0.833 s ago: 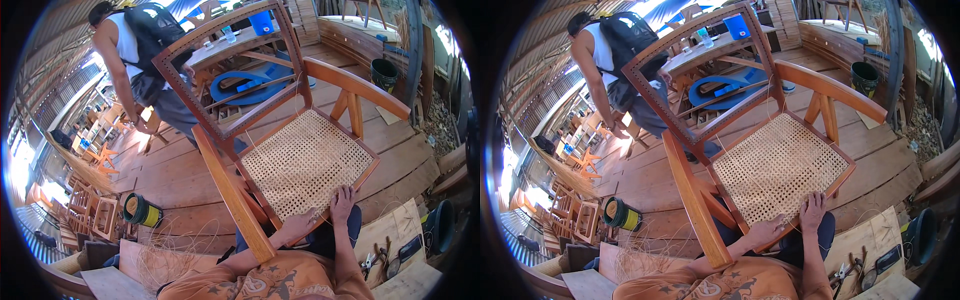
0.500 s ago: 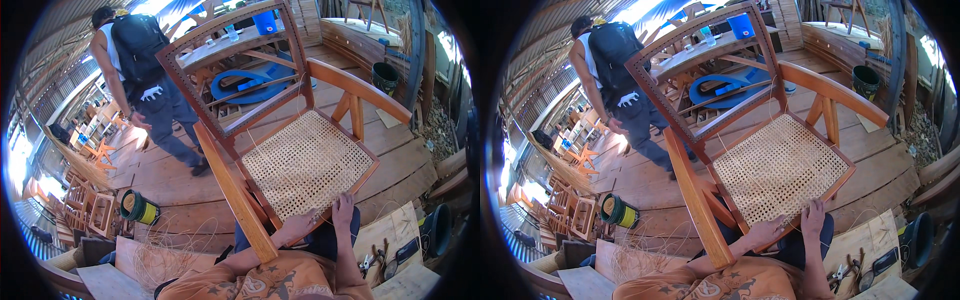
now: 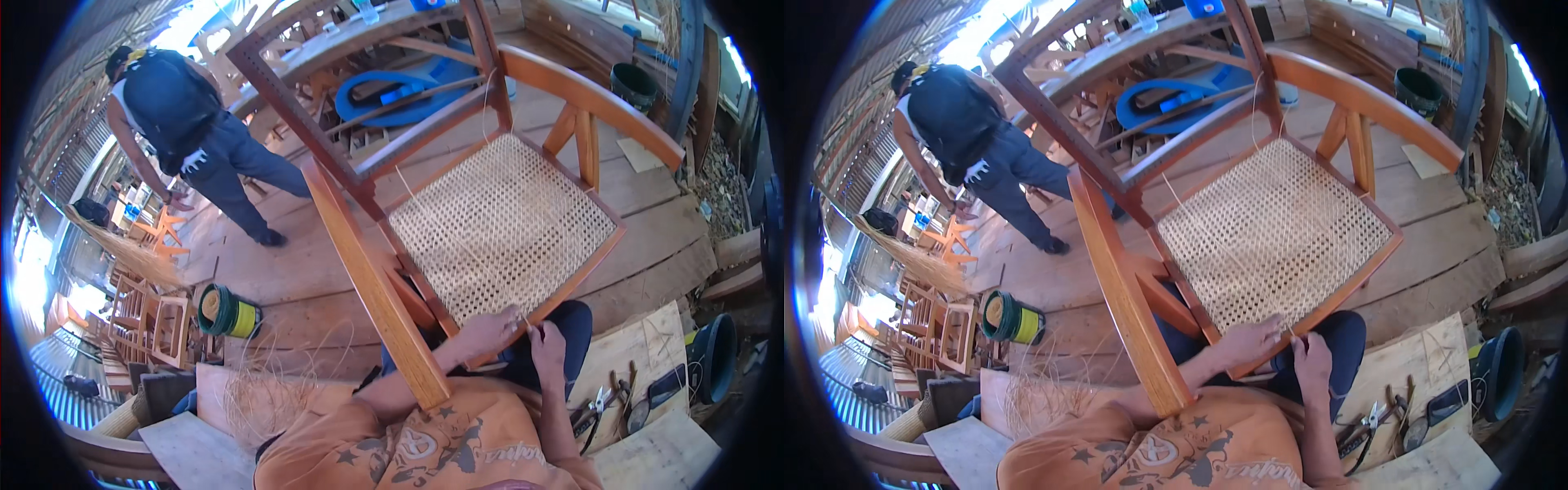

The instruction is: Repairing the seat of a wooden chair with cane webbing.

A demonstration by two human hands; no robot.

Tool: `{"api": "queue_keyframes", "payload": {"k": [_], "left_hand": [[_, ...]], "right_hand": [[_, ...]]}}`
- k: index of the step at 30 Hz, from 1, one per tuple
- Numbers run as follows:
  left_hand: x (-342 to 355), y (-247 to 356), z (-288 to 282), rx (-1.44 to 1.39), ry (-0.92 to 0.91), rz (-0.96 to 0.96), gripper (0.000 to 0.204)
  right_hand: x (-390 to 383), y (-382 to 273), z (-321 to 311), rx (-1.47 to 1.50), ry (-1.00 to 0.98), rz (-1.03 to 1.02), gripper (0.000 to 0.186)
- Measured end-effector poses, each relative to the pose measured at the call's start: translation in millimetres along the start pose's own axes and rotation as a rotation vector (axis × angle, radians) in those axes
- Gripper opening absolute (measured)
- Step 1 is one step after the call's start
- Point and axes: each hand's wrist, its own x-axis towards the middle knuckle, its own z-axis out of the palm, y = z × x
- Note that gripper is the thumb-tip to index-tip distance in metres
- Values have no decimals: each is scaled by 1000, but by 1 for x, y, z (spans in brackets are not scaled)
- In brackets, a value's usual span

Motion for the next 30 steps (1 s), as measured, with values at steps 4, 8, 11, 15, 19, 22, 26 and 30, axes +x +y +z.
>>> {"api": "queue_keyframes", "payload": {"k": [4, 8, 11, 15, 19, 22, 26, 30], "left_hand": [[12, -9, -39, -69, 83, -68, 31], [14, -41, -40, -186, 263, -103, 20], [9, -23, -48, -272, 212, -252, 15], [13, -35, -22, -165, 417, -123, 13], [11, -32, -24, -54, 367, -163, 17], [15, -27, -28, -167, 297, -227, 17], [20, -31, -33, -210, 285, -208, 17], [23, -31, -40, -188, 310, -171, 18]], "right_hand": [[14, 6, 2, -226, 277, -303, 17], [63, -36, 15, 153, 113, -129, 15], [122, -89, 55, 285, -67, -201, 13], [208, -116, 153, -98, -309, -338, 25], [218, -144, 203, -270, -200, -373, 23], [235, -129, 219, -295, -101, -502, 18], [265, -127, 230, -270, -172, -428, 15], [281, -130, 243, -294, -126, -475, 18]]}}
